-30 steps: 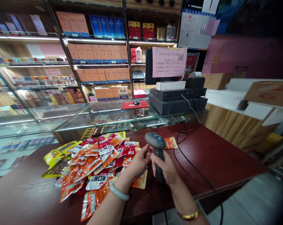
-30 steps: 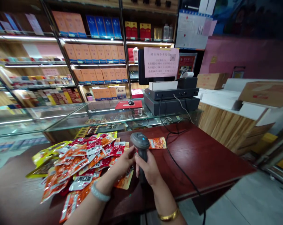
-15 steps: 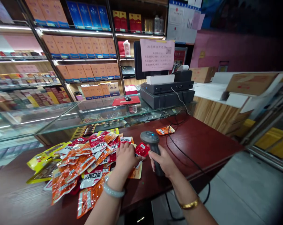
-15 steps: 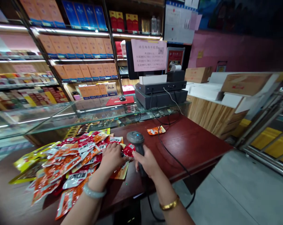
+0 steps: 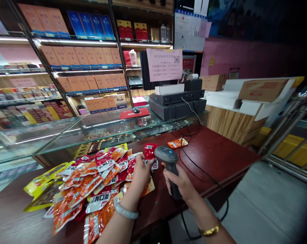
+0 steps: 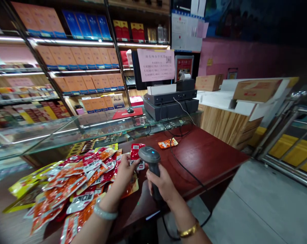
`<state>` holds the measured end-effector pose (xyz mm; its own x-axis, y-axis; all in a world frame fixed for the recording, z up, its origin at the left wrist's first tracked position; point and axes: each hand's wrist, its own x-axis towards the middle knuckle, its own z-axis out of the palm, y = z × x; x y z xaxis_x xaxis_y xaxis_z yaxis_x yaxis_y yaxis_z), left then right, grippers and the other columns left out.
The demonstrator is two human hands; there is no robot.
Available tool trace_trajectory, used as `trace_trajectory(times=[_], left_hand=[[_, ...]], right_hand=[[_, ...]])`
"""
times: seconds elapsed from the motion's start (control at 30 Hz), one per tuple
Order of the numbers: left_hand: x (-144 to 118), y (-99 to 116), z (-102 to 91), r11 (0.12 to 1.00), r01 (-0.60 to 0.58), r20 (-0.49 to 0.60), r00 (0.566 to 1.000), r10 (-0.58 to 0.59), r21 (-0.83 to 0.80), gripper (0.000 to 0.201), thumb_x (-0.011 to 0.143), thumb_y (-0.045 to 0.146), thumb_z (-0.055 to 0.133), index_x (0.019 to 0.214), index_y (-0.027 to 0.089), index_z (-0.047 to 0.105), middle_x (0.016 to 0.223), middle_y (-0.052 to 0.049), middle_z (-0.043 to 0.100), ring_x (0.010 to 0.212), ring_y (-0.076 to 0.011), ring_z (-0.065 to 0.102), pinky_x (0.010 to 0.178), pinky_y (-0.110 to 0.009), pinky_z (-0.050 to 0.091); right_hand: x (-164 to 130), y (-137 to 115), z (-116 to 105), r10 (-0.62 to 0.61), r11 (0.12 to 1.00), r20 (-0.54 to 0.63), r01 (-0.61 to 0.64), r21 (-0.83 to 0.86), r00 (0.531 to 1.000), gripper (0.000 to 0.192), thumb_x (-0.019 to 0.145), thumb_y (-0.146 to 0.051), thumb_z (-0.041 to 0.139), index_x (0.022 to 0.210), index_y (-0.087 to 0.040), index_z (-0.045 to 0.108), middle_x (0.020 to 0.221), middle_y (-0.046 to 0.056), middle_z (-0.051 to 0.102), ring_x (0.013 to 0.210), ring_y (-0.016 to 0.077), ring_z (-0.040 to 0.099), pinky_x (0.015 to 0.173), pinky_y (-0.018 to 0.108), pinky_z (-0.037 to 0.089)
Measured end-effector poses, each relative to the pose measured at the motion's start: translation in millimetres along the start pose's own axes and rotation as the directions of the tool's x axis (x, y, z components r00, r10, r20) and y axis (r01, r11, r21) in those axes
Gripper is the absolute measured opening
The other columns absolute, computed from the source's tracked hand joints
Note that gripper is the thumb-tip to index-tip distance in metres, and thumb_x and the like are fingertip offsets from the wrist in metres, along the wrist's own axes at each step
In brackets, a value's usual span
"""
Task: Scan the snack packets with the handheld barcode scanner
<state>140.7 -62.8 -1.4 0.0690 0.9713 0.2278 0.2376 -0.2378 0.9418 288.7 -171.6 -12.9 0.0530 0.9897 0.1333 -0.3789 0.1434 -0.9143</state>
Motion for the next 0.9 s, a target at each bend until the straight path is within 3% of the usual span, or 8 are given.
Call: trace_trajectory(times=[0.27, 0.43, 0.57, 0.67, 0.73, 0.8, 0.9], left_hand=[[0.1, -0.1, -0.6, 0.999, -0.049, -0.037, 0.998, 0.049, -0.001, 0.038, 0.073, 0.048, 0.071, 0.088, 0.026, 0.044, 0.073, 0.005, 0.054, 0.066, -0.0180, 0.055, 0.065, -0.031, 0.044], [3.3, -4.1, -3.2, 0.998, -0.068, -0.048, 0.996, 0.068, 0.014, 0.042, 0.073, 0.052, 0.072, 0.085, 0.026, 0.041, 0.072, 0.006, 0.050, 0.067, -0.0178, 0.055, 0.065, -0.030, 0.043], [0.8, -0.2, -1.9, 0.998, -0.040, -0.058, 0.997, 0.043, 0.053, 0.036, 0.077, 0.045, 0.070, 0.087, 0.026, 0.041, 0.073, 0.005, 0.055, 0.069, -0.0181, 0.059, 0.065, -0.031, 0.047], [-2.3, 4.8, 5.5, 0.999, 0.021, 0.071, 0.997, -0.018, -0.041, 0.033, 0.079, 0.035, 0.069, 0.102, 0.024, 0.048, 0.090, -0.002, 0.069, 0.079, -0.0200, 0.069, 0.071, -0.033, 0.055], [-3.2, 7.1, 10.4, 0.990, 0.041, 0.249, 0.968, -0.007, -0.135, 0.049, 0.078, 0.027, 0.069, 0.123, 0.022, 0.052, 0.114, -0.009, 0.075, 0.097, -0.0220, 0.074, 0.083, -0.035, 0.059], [-2.1, 8.0, 10.5, 0.989, -0.003, 0.361, 0.931, 0.056, -0.146, 0.068, 0.077, 0.020, 0.069, 0.143, 0.022, 0.050, 0.134, -0.013, 0.072, 0.119, -0.0237, 0.071, 0.100, -0.038, 0.057], [1.8, 7.5, -3.2, 0.989, -0.131, 0.299, 0.948, 0.106, 0.066, 0.072, 0.083, 0.016, 0.064, 0.153, 0.022, 0.049, 0.147, -0.013, 0.067, 0.136, -0.0251, 0.063, 0.114, -0.041, 0.049]], right_hand=[[3.1, -9.2, 13.0, 0.006, 0.988, -0.041, -0.013, -0.157, 0.999, 0.043, 0.088, -0.055, 0.073, 0.103, -0.019, 0.056, 0.050, -0.009, 0.054, 0.039, 0.0099, 0.046, 0.042, 0.021, 0.040], [3.8, -0.7, 16.6, 0.031, 0.996, -0.073, -0.037, -0.076, 0.997, 0.051, 0.088, -0.057, 0.074, 0.115, -0.018, 0.056, 0.050, -0.009, 0.054, 0.039, 0.0103, 0.045, 0.041, 0.021, 0.040], [-0.6, 8.2, 14.7, 0.020, 1.000, -0.066, -0.021, -0.009, 0.998, 0.055, 0.087, -0.059, 0.076, 0.118, -0.018, 0.057, 0.052, -0.008, 0.056, 0.040, 0.0105, 0.046, 0.041, 0.021, 0.041], [-4.0, 9.8, 14.5, 0.016, 1.000, -0.051, -0.017, -0.014, 0.999, 0.049, 0.088, -0.059, 0.076, 0.110, -0.019, 0.058, 0.052, -0.008, 0.056, 0.040, 0.0104, 0.047, 0.042, 0.021, 0.041], [-5.1, 9.0, 15.0, 0.030, 0.999, -0.044, -0.031, -0.019, 0.999, 0.047, 0.088, -0.060, 0.076, 0.104, -0.020, 0.058, 0.052, -0.007, 0.056, 0.040, 0.0106, 0.047, 0.042, 0.022, 0.042], [-5.2, 7.5, 15.6, 0.043, 0.999, -0.036, -0.043, -0.012, 0.998, 0.048, 0.087, -0.061, 0.077, 0.104, -0.020, 0.057, 0.052, -0.007, 0.057, 0.039, 0.0110, 0.047, 0.041, 0.022, 0.042], [-4.6, 5.2, 16.4, 0.047, 0.999, -0.028, -0.047, 0.001, 0.998, 0.054, 0.085, -0.061, 0.078, 0.113, -0.020, 0.057, 0.052, -0.008, 0.056, 0.039, 0.0111, 0.047, 0.041, 0.022, 0.042]])
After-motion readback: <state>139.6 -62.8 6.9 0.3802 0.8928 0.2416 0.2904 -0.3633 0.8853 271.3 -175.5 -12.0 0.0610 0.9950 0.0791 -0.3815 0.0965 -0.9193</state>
